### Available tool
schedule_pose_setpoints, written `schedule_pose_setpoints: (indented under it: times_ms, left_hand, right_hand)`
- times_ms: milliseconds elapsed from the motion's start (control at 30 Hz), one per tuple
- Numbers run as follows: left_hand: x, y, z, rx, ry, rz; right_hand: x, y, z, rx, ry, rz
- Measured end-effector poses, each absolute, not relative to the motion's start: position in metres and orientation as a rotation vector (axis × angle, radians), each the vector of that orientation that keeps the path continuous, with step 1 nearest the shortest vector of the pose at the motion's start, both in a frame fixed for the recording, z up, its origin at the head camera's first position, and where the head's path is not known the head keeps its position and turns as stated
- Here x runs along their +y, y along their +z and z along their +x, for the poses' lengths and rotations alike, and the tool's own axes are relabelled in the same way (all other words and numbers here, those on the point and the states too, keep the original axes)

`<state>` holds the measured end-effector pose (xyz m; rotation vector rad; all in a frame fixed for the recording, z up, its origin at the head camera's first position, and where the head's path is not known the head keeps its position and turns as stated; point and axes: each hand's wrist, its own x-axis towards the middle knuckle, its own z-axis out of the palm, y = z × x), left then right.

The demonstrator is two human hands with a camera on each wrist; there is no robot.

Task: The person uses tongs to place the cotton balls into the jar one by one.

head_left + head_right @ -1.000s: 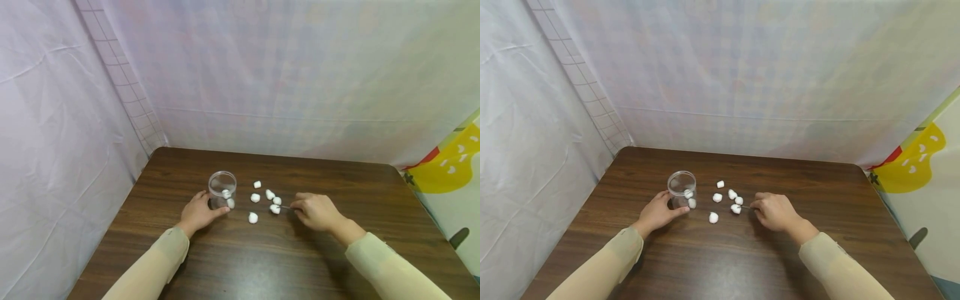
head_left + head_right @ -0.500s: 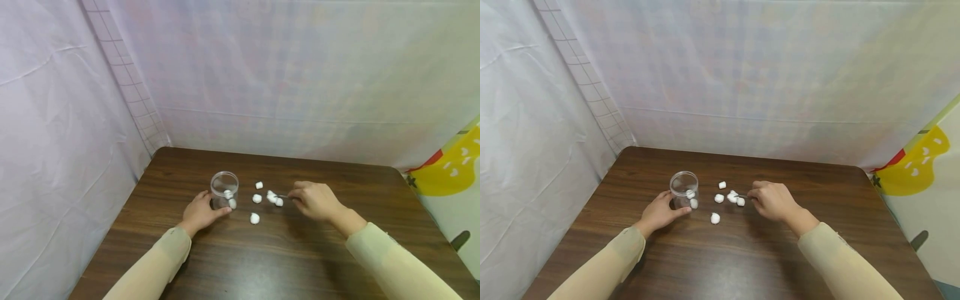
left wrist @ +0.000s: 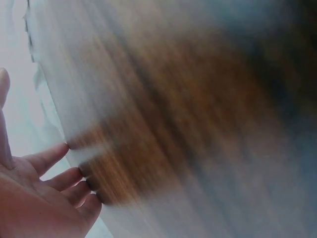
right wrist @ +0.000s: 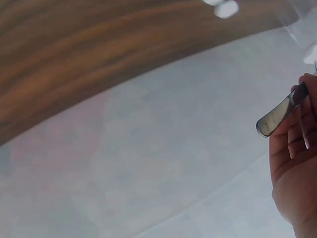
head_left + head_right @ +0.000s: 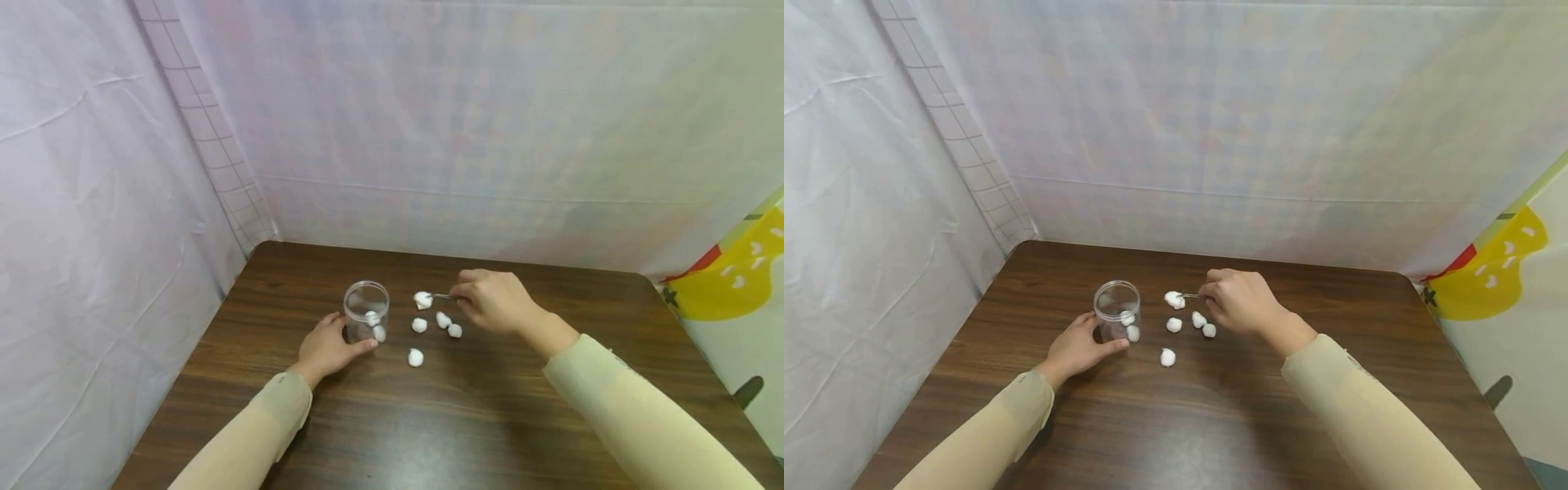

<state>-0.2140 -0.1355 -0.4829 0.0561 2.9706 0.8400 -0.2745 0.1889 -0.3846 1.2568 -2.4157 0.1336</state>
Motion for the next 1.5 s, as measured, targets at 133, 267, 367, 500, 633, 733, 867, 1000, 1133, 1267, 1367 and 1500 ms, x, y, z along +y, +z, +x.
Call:
schedule_pose_setpoints:
  times_ms: [133, 267, 367, 500, 633, 733, 867, 1000, 1133, 1267, 1367, 1500]
  left_hand:
    - [-0.136, -0.484, -0.214, 2.976, 0.837, 0.061]
    - [-0.136, -0.486, -0.216, 2.974, 0.835, 0.062]
    - [-0.134, -0.487, -0.217, 2.971, 0.829, 0.061]
    - [-0.132, -0.489, -0.219, 2.965, 0.827, 0.063]
    - [-0.13, -0.489, -0.22, 2.96, 0.84, 0.07]
    - [-0.129, -0.489, -0.22, 2.969, 0.837, 0.079]
    - [-0.128, -0.49, -0.221, 2.977, 0.827, 0.081]
    - [-0.124, -0.491, -0.222, 2.965, 0.831, 0.09]
    - [-0.124, -0.49, -0.223, 2.96, 0.845, 0.108]
    - [-0.131, -0.49, -0.219, 2.963, 0.875, 0.115]
    - [-0.139, -0.491, -0.214, 2.969, 0.885, 0.083]
    - [-0.146, -0.491, -0.209, 2.96, 0.883, 0.063]
  right_hand:
    - [0.163, -0.37, -0.279, -2.386, 0.162, 1.281]
    - [0.137, -0.364, -0.28, -2.366, 0.175, 1.301]
    - [0.122, -0.363, -0.279, -2.364, 0.158, 1.313]
    - [0.11, -0.368, -0.277, -2.397, 0.12, 1.33]
    - [0.108, -0.373, -0.276, -2.433, 0.094, 1.324]
    - [0.108, -0.376, -0.276, -2.445, 0.086, 1.316]
    - [0.111, -0.379, -0.276, -2.451, 0.077, 1.321]
    - [0.115, -0.381, -0.275, -2.453, 0.066, 1.317]
    - [0.115, -0.382, -0.273, -2.449, 0.072, 1.31]
    - [0.107, -0.382, -0.27, -2.428, 0.072, 1.312]
    - [0.099, -0.381, -0.268, -2.409, 0.08, 1.336]
    - [0.099, -0.378, -0.265, -2.402, 0.087, 1.345]
